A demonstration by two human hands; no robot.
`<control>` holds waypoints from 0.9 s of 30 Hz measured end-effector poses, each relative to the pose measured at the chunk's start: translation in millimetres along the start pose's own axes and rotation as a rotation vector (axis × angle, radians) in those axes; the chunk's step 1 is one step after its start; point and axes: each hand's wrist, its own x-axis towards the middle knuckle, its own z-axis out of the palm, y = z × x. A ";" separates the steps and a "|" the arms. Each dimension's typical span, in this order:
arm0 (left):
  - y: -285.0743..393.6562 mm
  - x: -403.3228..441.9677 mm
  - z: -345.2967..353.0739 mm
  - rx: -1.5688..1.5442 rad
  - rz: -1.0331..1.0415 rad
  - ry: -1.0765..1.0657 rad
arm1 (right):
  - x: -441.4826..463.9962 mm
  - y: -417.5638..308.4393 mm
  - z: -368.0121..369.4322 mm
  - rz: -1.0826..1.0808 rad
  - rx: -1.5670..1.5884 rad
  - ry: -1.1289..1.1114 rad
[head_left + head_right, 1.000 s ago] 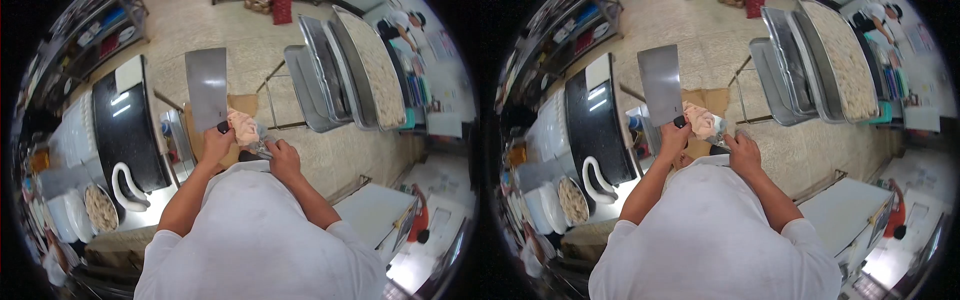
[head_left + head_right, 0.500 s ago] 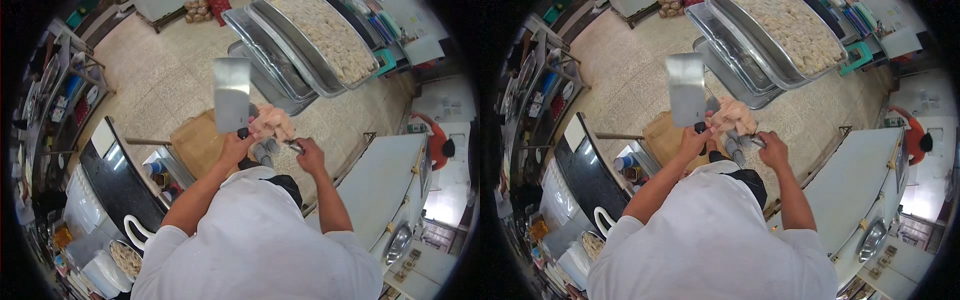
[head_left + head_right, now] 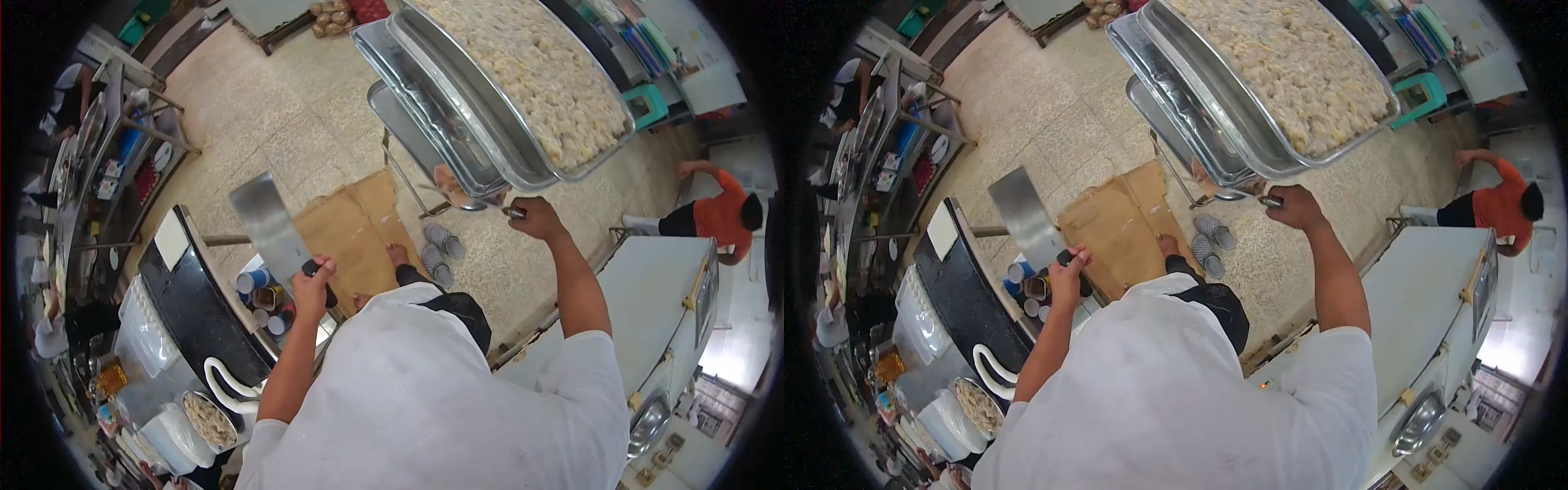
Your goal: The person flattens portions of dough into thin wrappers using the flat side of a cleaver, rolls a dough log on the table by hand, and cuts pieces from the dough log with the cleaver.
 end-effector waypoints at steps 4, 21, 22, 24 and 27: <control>-12.7 -11.4 -20.4 -0.020 0.053 0.093 | 1.1 4.2 16.9 -0.057 0.095 0.030; 32.2 -28.4 -27.6 -0.102 -0.150 0.128 | -10.7 -139.0 107.1 -0.081 0.877 -0.065; 36.1 -34.0 -33.1 -0.038 -0.103 0.094 | -6.8 -161.2 111.1 -0.119 0.868 -0.093; 45.6 -47.3 -42.6 0.014 -0.045 0.089 | -3.4 -209.0 119.6 -0.018 1.327 -0.124; 47.6 -64.7 -59.9 -0.016 -0.060 0.023 | 5.7 -247.9 118.9 0.073 1.390 -0.220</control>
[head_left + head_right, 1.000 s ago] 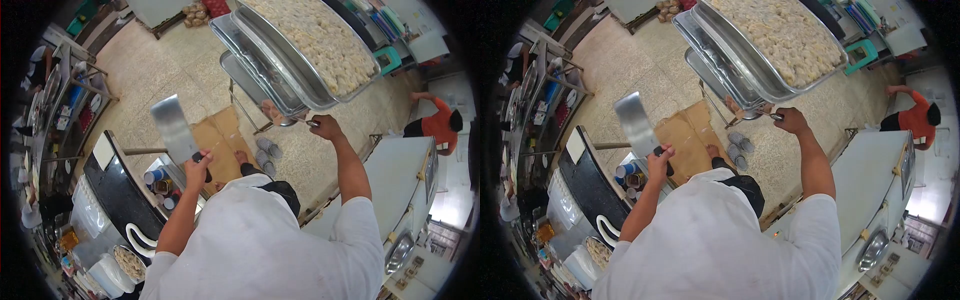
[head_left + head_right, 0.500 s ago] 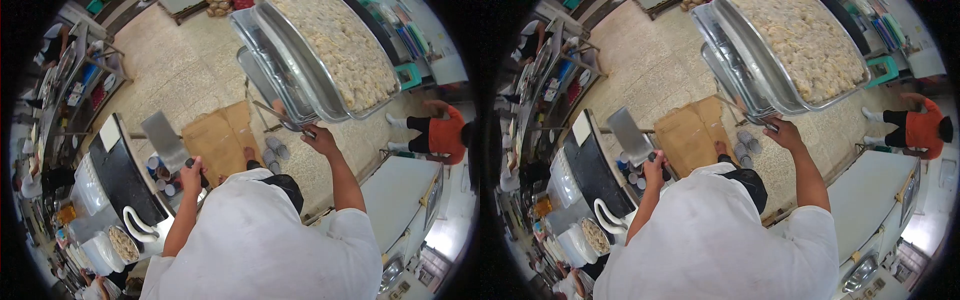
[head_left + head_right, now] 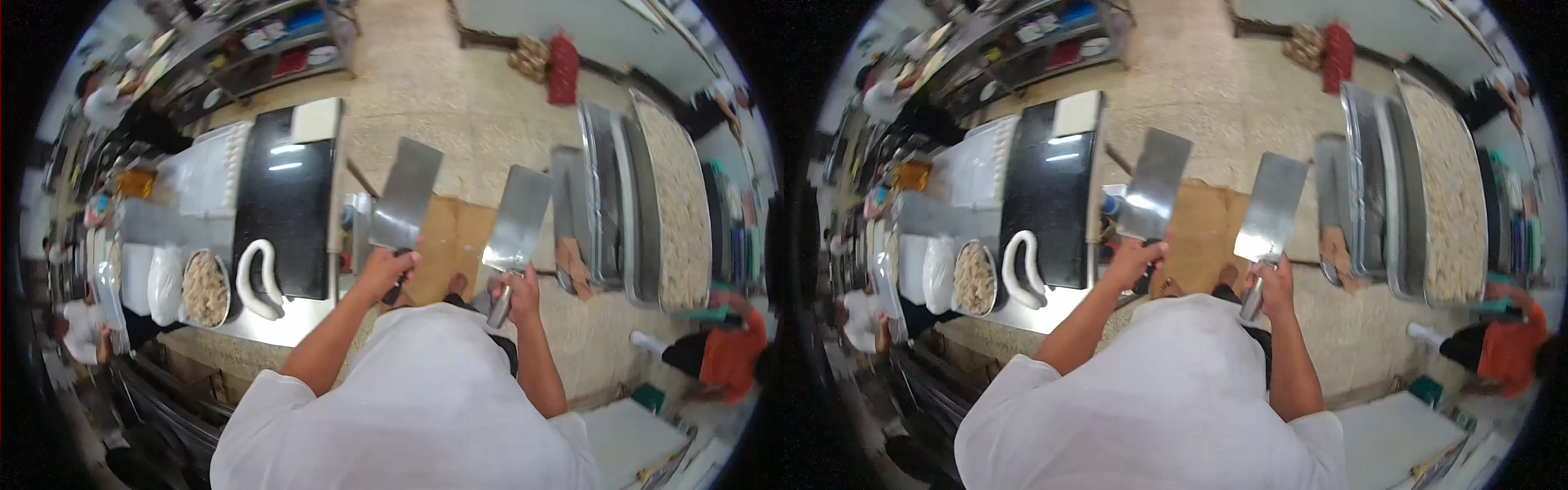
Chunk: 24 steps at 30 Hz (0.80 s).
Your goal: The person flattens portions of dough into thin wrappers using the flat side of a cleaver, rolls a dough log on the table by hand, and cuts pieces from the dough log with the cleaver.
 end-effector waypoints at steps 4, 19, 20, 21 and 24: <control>5.7 -39.8 -29.8 0.129 -0.015 0.023 | 10.4 -40.2 68.5 0.065 -0.046 -0.231; -26.7 -188.3 -63.3 -0.515 0.200 0.796 | 50.3 -83.3 318.0 0.006 -0.765 -1.366; -33.3 -196.2 -50.0 -0.578 0.193 0.864 | 45.6 -78.4 331.3 0.052 -0.809 -1.437; -40.5 -204.7 -38.7 -0.677 0.238 0.934 | 39.2 -70.3 345.6 0.087 -0.757 -1.462; -57.1 -225.4 1.8 -0.857 0.330 1.102 | 12.3 -52.0 379.2 0.170 -0.777 -1.567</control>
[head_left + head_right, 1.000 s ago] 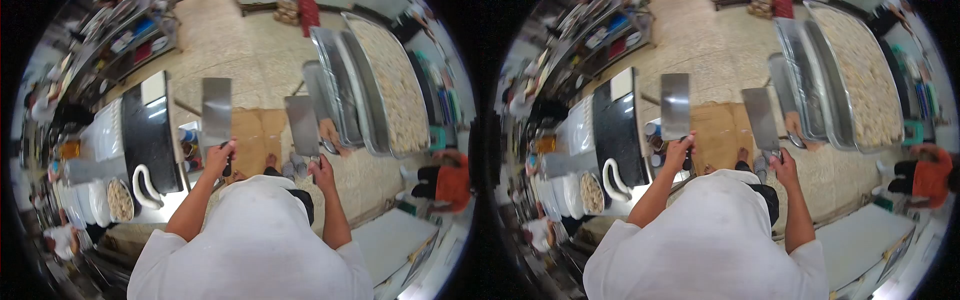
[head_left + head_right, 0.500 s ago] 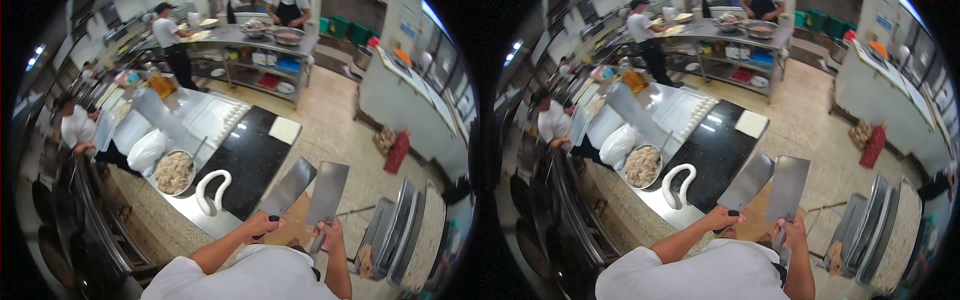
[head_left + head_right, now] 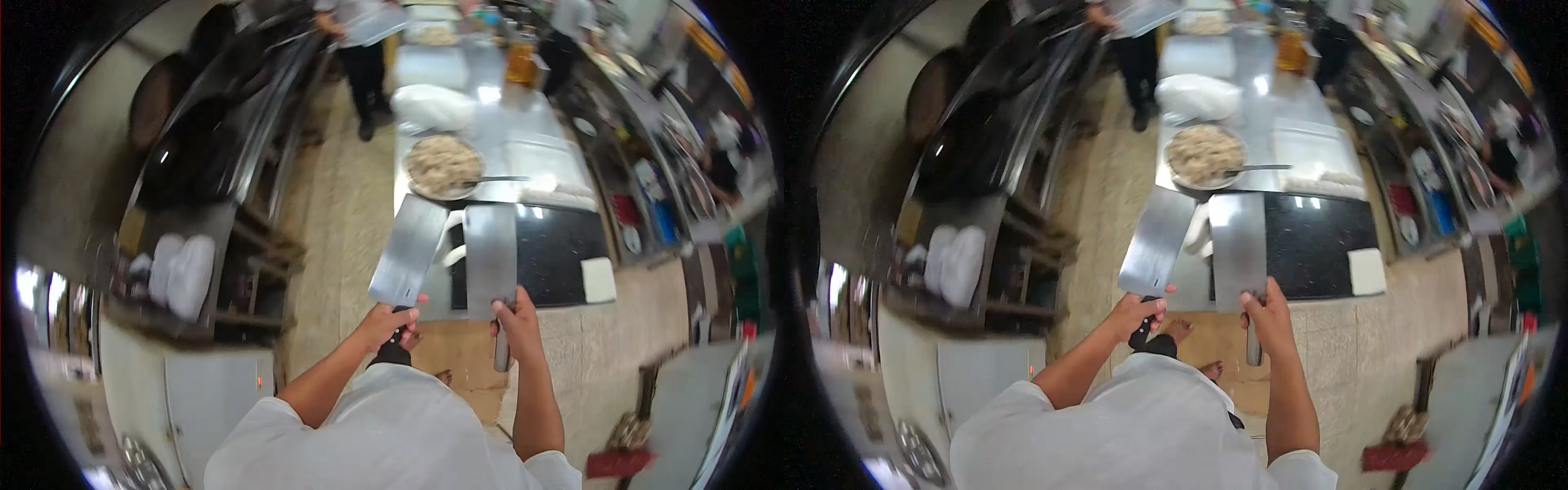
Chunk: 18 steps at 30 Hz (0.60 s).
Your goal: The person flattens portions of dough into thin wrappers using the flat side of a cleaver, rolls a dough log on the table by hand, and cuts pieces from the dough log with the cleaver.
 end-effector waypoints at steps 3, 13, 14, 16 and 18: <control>-8.8 -45.0 -15.9 -0.113 0.021 0.093 | 31.3 -4.5 38.5 0.062 -0.079 -0.110; -65.2 -118.5 -76.9 -0.176 0.022 0.224 | 104.7 16.4 169.7 0.098 -0.593 -0.624; -68.4 -124.8 -85.3 -0.138 -0.006 0.243 | 111.9 18.9 182.4 0.049 -0.676 -0.598; -78.6 -133.4 -98.8 -0.153 0.009 0.273 | 115.9 33.9 202.5 0.006 -0.768 -0.604; -92.8 -145.2 -102.0 -0.184 0.007 0.326 | 114.2 50.0 222.1 -0.222 -0.911 -0.769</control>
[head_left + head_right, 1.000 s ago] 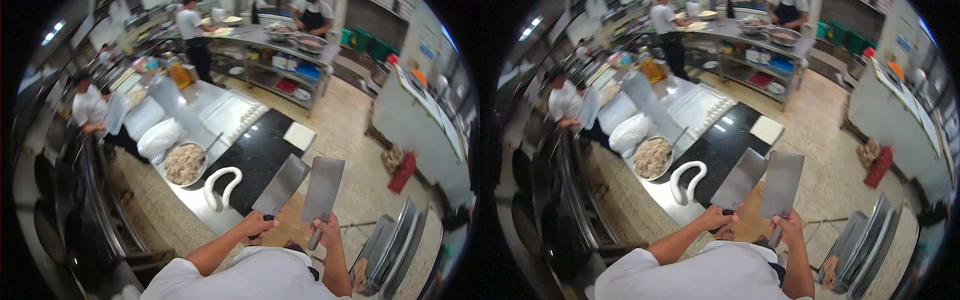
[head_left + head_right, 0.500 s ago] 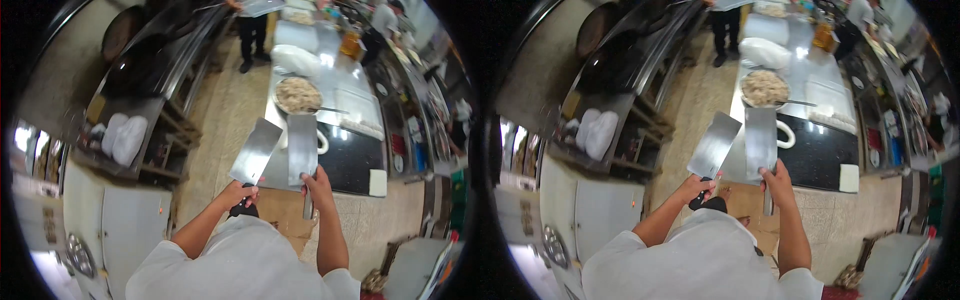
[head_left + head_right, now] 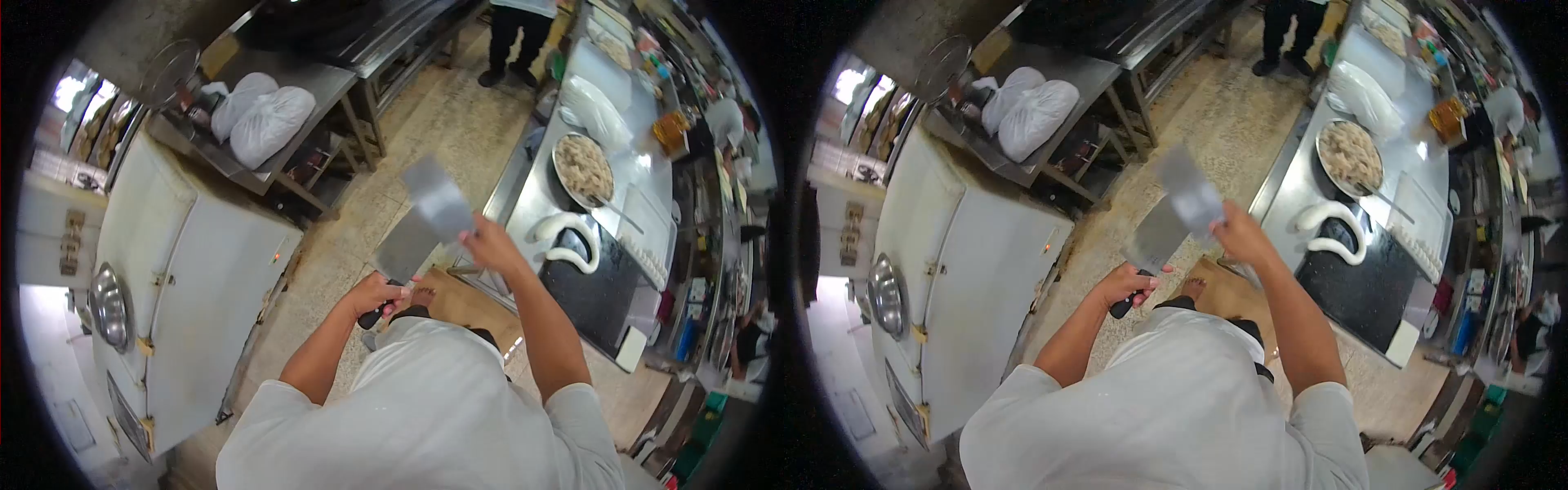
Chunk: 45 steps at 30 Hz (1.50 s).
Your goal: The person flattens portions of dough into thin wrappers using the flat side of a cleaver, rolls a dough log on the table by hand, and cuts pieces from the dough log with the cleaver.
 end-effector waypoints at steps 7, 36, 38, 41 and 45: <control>-34.9 -16.1 12.6 -0.091 0.047 0.153 | 20.1 -8.8 29.1 -0.232 -0.177 -0.099; -15.9 97.9 355.1 0.376 0.098 -0.291 | -359.0 174.9 -148.0 0.121 0.576 0.438; -9.2 86.4 341.1 0.347 0.109 -0.216 | -342.9 170.6 -147.3 0.151 0.616 0.475; -4.1 67.6 293.6 0.252 0.086 -0.180 | -295.6 134.7 -145.2 0.177 0.687 0.512; -1.8 36.2 208.4 0.161 0.046 -0.083 | -210.6 81.3 -129.0 0.203 0.411 0.250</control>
